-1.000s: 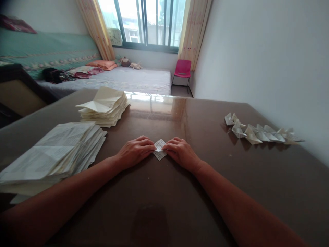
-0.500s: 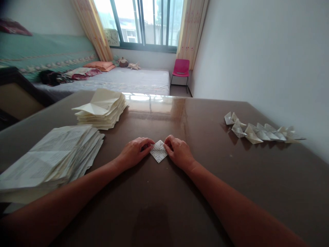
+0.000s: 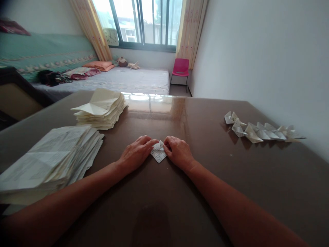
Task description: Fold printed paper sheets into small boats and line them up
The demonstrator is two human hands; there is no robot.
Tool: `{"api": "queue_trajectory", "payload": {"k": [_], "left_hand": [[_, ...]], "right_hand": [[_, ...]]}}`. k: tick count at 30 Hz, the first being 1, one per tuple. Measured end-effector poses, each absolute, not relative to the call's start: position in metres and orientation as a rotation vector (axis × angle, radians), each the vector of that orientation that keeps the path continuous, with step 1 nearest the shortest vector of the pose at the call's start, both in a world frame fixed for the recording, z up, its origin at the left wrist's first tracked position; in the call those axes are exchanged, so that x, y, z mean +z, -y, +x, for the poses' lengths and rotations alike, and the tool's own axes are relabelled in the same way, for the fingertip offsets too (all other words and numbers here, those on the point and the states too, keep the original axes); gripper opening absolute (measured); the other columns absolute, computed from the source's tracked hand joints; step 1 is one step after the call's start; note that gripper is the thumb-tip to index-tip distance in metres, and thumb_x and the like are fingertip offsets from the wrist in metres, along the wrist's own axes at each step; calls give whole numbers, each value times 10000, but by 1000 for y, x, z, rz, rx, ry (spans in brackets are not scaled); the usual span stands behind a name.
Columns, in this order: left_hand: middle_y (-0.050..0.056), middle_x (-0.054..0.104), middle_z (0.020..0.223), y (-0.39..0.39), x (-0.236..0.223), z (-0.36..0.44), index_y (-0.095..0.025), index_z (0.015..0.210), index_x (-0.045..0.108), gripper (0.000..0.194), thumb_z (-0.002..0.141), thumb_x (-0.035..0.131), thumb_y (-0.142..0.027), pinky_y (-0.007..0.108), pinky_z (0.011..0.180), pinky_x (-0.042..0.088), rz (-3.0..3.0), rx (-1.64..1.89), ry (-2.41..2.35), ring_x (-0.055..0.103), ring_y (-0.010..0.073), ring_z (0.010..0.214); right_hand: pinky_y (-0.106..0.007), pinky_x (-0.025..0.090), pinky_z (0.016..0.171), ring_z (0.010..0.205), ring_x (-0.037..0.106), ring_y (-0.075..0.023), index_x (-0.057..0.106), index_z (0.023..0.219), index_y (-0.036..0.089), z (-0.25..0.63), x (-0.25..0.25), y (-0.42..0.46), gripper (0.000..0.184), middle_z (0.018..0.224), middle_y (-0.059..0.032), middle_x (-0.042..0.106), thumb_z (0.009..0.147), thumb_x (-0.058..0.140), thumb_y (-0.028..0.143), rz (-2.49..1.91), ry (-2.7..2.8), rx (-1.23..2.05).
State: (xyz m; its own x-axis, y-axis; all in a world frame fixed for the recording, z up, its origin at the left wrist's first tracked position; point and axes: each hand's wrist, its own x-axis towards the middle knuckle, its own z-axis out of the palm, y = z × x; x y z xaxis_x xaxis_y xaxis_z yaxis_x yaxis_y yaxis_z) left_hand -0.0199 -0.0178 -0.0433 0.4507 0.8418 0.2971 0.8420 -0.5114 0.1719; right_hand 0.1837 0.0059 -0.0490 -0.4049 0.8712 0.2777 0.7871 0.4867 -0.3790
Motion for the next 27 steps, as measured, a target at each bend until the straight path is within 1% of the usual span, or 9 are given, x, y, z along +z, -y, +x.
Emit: {"api": "queue_trajectory", "payload": {"k": [3,5,8,11,13,15,18,24,27], "left_hand": [[-22,601,1224,17,-45,-23,-324,1209,577,314,950,416,-251,268,830,482,-2779,-534,1359,514,170,988],[-45,602,1266,17,-45,-24,-315,1225,578,332,954,404,-235,270,839,483,-2816,-501,1300,511,170,981],[-44,595,1294,20,-44,-25,-295,1267,556,357,958,388,-228,277,836,486,-2794,-428,1277,505,179,990],[-37,574,1323,23,-41,-23,-293,1308,519,374,960,390,-243,283,846,484,-2754,-356,1251,501,180,996],[-47,557,1342,25,-39,-22,-312,1338,482,390,964,388,-256,282,840,485,-2737,-319,1243,499,178,1002],[-60,542,1358,26,-38,-22,-328,1356,456,403,966,382,-256,279,829,486,-2723,-291,1237,496,177,1004],[-61,533,1368,26,-37,-22,-340,1362,445,413,961,396,-255,279,809,488,-2707,-262,1231,495,180,1010],[-60,520,1384,27,-35,-24,-356,1364,436,434,945,428,-244,285,769,482,-2703,-231,1222,499,185,1007],[-58,511,1393,29,-34,-24,-349,1369,429,437,943,436,-255,290,780,474,-2709,-235,1211,501,186,1008]], "right_hand": [[-263,378,609,709,570,-159,590,822,230,184,-50,-7,141,806,-12,648,874,523,342,-1376,2286,284],[-271,414,644,733,583,-165,607,846,222,188,-49,-9,180,825,-24,656,900,487,344,-1320,2236,365],[-289,465,752,822,602,-171,625,1005,208,201,-42,-8,269,909,-52,671,953,370,277,-1174,2143,479],[-326,447,871,1001,561,-192,593,1189,222,214,-27,0,355,1102,-76,632,918,377,143,-1049,2373,327],[-339,426,872,1011,541,-203,572,1248,266,219,-17,7,402,1113,-73,618,900,428,124,-1060,2603,130],[-339,414,839,998,540,-210,565,1257,298,220,-10,15,399,1086,-68,622,900,475,145,-1103,2777,-20],[-320,406,792,1014,539,-216,551,1267,297,219,-6,21,388,1109,-78,617,905,498,169,-1158,2909,-145],[-304,402,756,987,554,-207,585,1213,302,223,2,23,354,1106,-67,636,892,523,170,-1178,2947,-143],[-334,401,820,1047,540,-219,619,1172,279,219,-1,24,313,1173,-67,635,892,527,176,-1162,2884,-140]]}}
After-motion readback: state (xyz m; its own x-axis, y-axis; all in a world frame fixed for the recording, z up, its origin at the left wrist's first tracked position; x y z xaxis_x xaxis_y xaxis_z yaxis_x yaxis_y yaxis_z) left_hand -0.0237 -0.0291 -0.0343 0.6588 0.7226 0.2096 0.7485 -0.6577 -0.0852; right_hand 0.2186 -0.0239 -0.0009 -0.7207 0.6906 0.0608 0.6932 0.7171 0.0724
